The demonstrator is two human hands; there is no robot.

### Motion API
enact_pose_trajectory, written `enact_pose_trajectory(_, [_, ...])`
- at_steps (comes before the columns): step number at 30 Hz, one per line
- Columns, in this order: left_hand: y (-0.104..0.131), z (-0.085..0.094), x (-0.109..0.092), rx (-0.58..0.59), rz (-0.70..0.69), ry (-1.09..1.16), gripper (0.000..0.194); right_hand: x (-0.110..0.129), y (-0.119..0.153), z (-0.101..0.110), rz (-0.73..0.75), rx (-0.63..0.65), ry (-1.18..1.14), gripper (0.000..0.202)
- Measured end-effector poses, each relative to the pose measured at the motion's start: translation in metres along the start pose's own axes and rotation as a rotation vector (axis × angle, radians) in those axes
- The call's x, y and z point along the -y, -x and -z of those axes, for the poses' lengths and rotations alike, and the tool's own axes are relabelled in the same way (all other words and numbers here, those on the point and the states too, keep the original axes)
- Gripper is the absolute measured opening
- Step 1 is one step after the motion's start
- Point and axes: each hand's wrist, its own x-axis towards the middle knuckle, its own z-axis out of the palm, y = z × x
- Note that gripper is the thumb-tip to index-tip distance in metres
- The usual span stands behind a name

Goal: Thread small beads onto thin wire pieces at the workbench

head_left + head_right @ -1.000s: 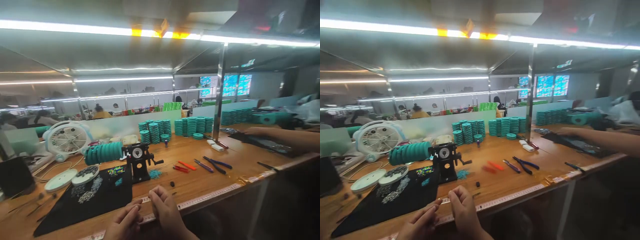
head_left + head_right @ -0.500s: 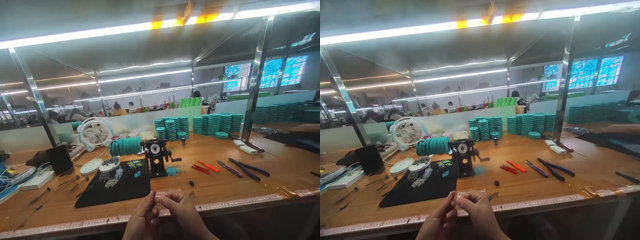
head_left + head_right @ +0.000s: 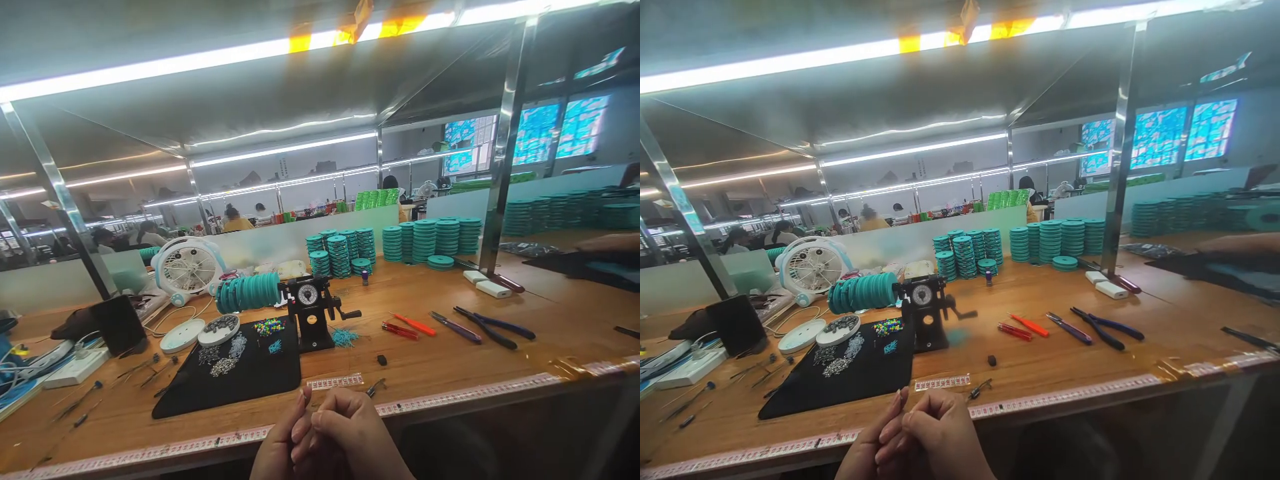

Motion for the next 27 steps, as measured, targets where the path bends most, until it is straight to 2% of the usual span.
enact_pose_trajectory(6, [-0.0009,0.0029,0.0003,-0.055,-0.030,-0.029,0.052,-0.0028,-0.0010,0.0000,-0.017,-0.009,-0.052,0.017])
enact_pose_trajectory(13, [0.0002,0.0015,-0.0009,0.012,0.069,0.024,0.052,0.0015,-0.0015,-0.0017,-0.017,-0.021,-0.029,0.016])
enact_pose_trajectory(27, [0.0056,-0.0017,0.0037,0.042,0.095,0.047,0.052,-0.0018,0.0001,-0.0024,-0.023,-0.001,-0.136,0.019])
